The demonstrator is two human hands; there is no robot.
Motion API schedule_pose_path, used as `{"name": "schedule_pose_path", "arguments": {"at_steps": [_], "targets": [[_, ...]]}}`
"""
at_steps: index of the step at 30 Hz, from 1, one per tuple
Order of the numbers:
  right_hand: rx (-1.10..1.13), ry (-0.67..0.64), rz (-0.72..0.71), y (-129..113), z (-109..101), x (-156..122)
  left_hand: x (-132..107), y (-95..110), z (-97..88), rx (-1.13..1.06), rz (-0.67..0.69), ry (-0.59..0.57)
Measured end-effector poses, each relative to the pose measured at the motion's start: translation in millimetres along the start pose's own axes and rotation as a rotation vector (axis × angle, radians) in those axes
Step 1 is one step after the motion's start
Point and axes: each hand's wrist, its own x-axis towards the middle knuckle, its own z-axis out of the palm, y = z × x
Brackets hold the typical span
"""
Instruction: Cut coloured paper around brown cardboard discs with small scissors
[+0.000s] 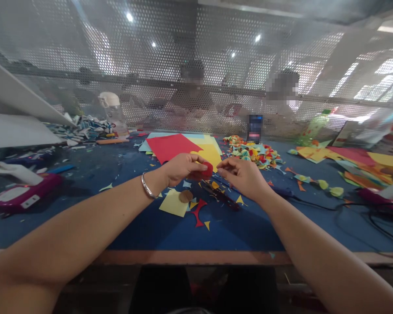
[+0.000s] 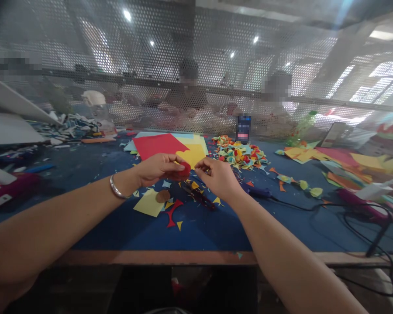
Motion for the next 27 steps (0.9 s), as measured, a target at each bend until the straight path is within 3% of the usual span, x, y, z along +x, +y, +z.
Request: {"name": "schedule_pose_path", "arguments": {"at_steps": [6, 9, 13, 21, 27], "targets": [[-0.043, 0.068, -0.286, -3.2, 1.6, -4.5, -1.5, 3.0, 4.0, -0.127, -0.063, 0.015], [-0.109, 0.068, -0.347, -4.4, 3.1, -5.5, -2.4, 2.7, 6.8, -0.15, -0.081, -0.001], [-0.126, 0.045, -0.322, -6.9, 3.4, -6.3, -6.0, 1.6, 13.2, -0.155, -0.052, -0.006], [0.18, 0.097, -0.112, -10.8, 2.4, -5.3, -14.2, 4.7, 25.1, -0.181, 0.13, 0.018], [0.24, 0.085, -0.061, -11.2, 2.1, -4.0, -10.5, -2.6, 24.7, -0.073, 0.303, 0.009]]}}
